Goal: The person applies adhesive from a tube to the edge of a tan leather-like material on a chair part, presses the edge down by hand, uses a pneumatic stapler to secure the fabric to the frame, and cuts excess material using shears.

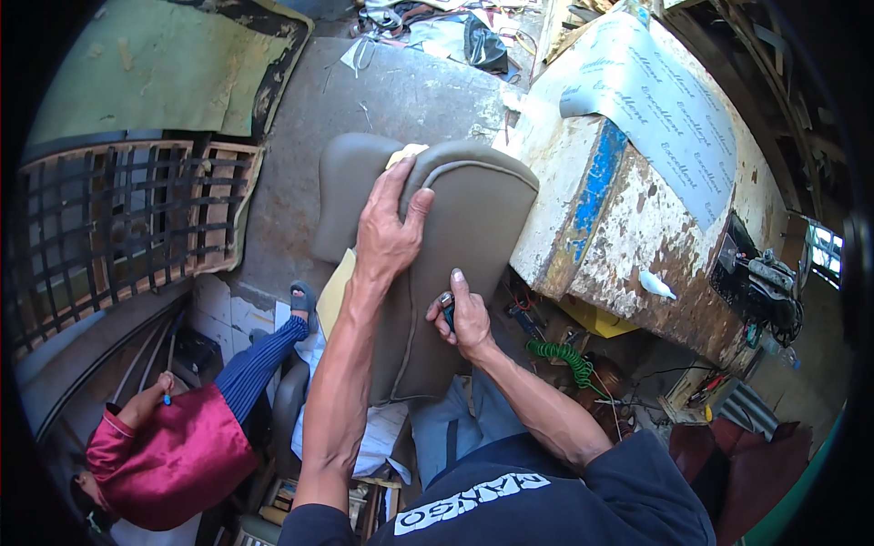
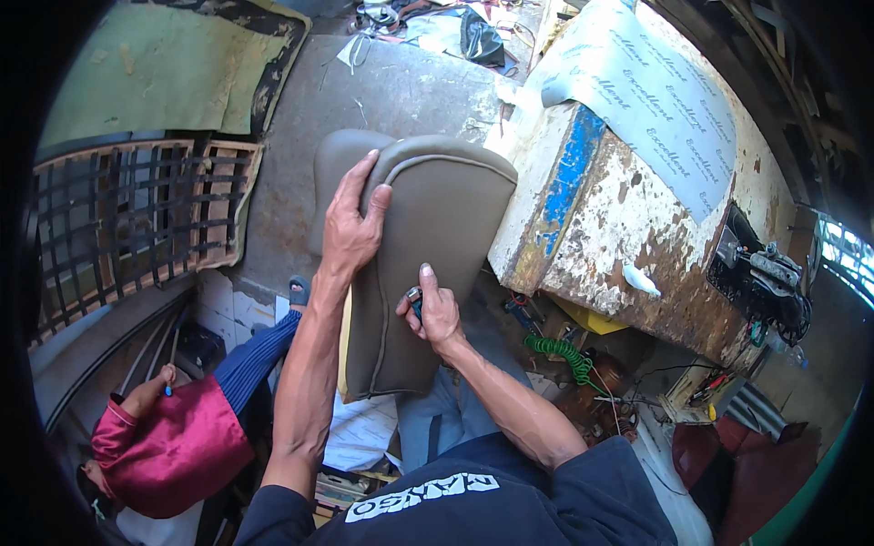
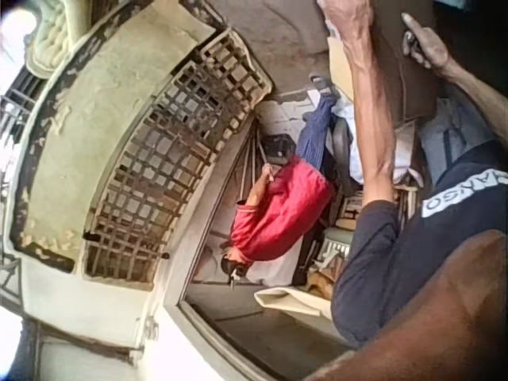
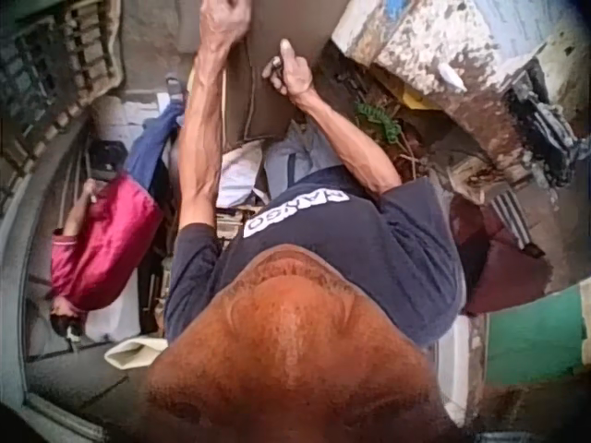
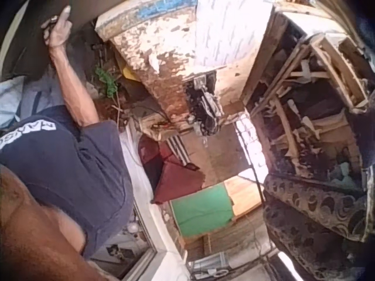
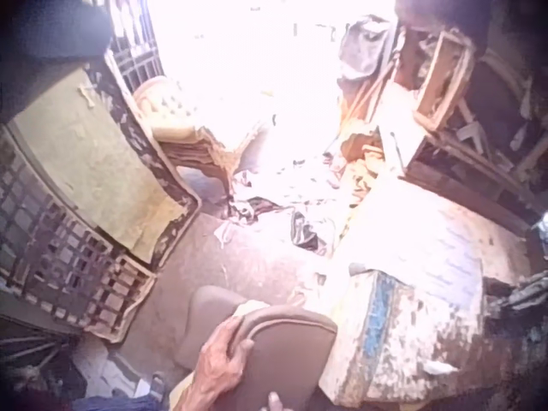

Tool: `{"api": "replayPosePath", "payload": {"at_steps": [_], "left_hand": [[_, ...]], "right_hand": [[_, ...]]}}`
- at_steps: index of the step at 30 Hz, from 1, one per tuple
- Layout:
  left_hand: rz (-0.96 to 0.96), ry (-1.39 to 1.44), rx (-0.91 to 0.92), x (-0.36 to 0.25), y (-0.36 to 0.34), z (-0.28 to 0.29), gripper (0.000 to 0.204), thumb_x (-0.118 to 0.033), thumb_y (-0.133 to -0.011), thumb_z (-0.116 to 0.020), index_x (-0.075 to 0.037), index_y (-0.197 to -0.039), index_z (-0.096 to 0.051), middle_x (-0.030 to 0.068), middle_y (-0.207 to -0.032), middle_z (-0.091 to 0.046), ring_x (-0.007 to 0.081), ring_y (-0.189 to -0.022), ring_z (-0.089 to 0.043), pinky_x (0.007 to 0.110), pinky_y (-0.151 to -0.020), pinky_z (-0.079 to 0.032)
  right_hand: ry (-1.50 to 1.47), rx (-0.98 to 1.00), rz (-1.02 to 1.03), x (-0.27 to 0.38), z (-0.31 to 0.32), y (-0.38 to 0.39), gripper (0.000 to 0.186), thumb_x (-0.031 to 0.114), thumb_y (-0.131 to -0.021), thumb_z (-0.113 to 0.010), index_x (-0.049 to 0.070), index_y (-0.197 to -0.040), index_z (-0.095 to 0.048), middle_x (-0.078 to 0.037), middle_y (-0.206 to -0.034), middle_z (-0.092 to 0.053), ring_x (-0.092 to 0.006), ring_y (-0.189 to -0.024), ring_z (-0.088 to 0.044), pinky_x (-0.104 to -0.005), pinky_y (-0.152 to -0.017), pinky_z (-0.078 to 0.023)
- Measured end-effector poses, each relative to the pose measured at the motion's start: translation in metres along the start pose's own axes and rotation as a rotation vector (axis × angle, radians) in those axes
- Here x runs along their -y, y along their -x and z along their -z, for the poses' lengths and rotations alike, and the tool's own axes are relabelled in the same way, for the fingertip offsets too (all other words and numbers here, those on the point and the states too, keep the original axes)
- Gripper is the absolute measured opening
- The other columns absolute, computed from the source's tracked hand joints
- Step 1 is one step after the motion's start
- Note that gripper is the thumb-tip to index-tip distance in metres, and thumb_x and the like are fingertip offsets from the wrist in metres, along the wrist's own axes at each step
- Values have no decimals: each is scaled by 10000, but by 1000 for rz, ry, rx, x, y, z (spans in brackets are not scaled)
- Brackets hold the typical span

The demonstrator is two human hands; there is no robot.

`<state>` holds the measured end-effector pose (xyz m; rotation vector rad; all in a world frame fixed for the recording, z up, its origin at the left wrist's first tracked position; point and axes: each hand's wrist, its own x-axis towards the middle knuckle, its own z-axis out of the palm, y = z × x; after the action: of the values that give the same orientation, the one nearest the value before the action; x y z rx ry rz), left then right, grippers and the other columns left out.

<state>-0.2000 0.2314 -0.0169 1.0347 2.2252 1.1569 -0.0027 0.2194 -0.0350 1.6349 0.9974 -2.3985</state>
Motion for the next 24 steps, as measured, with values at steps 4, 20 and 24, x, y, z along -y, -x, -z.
{"api": "replayPosePath", "payload": {"at_steps": [4, 20, 24], "left_hand": [[112, -56, 104, -5, -31, -2, 572, -422, -981, -664, -72, -1427, -589, 227, -1414, -607, 384, -1317, -583, 426, -1101, -456], [467, -322, 277, -50, -61, -11, 653, -565, -883, -683, -138, -1375, -633, 197, -1311, -676, 399, -1208, -644, 476, -1015, -503], [441, -355, 338, -38, -69, -13, 642, -538, -905, -668, -135, -1402, -615, 181, -1406, -624, 380, -1318, -578, 503, -1079, -459]], "right_hand": [[4, 5, -20, 1, 0, -1, 897, 725, -1029, -319, -33, -686, -658, -53, -476, -484, -129, -382, -427, -273, -374, -337], [27, 23, -59, 6, 2, 2, 886, 702, -1036, -305, -17, -692, -691, -46, -467, -495, -136, -392, -458, -292, -395, -361], [91, 65, -13, 12, 4, 6, 850, 669, -1057, -292, -6, -745, -705, -34, -495, -505, -130, -425, -472, -284, -434, -384]]}}
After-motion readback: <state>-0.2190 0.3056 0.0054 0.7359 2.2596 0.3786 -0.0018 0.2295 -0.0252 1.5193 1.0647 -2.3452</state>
